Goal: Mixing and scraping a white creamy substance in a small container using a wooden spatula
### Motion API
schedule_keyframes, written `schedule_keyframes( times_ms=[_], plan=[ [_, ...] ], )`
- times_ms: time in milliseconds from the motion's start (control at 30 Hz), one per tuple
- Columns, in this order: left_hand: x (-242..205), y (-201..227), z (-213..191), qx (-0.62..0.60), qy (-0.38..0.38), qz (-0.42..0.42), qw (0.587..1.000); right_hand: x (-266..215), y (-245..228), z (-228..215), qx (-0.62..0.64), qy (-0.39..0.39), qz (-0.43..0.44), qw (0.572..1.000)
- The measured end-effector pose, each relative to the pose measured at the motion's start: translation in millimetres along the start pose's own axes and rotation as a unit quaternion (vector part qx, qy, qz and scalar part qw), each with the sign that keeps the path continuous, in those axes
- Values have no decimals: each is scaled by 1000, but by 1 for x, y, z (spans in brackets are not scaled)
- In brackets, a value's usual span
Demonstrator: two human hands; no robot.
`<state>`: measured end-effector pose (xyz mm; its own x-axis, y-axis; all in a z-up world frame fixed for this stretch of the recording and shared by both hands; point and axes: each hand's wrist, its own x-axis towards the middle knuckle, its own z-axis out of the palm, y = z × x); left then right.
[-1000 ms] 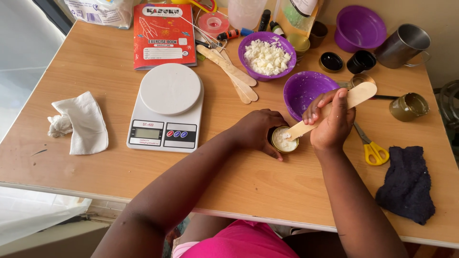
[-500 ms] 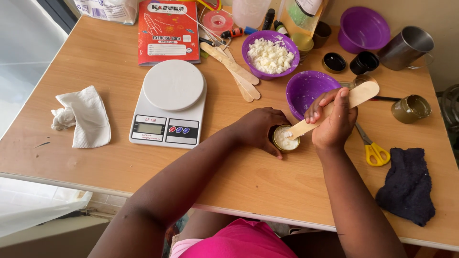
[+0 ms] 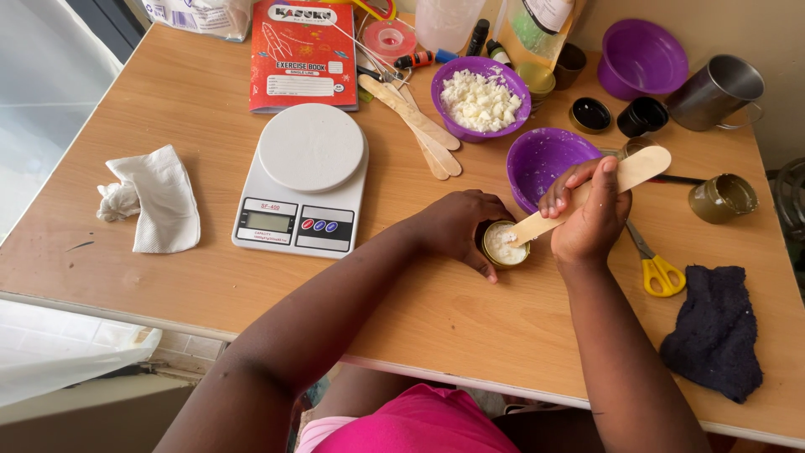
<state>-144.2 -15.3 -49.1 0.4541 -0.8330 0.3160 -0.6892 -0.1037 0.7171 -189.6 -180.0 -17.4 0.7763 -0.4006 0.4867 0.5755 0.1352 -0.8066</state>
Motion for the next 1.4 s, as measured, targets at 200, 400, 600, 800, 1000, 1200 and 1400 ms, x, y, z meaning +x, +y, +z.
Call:
schedule_keyframes(
  times_ms=[200,400,600,800,1000,1200,1400],
  plan=[
    [-7,-14,-6,-177,22,0,984,0,2,1,8,2,-9,1000],
    [8,-9,-11,-138,306,-87,938,2,3,2,27,9,-11,1000],
    [30,-24,-33,293,329,-177,880,2,6,-1,30,5,-6,1000],
    [42,-85,-32,315,324,-137,881,2,6,0,31,13,-4,999],
    [40,-78,-35,405,302,-117,855,2,7,-2,36,16,-6,999],
    [34,-84,-33,422,300,-93,851,2,7,0,37,22,-5,999],
    [16,-41,-32,397,294,-113,862,3,7,-2,28,19,-6,999]
  ],
)
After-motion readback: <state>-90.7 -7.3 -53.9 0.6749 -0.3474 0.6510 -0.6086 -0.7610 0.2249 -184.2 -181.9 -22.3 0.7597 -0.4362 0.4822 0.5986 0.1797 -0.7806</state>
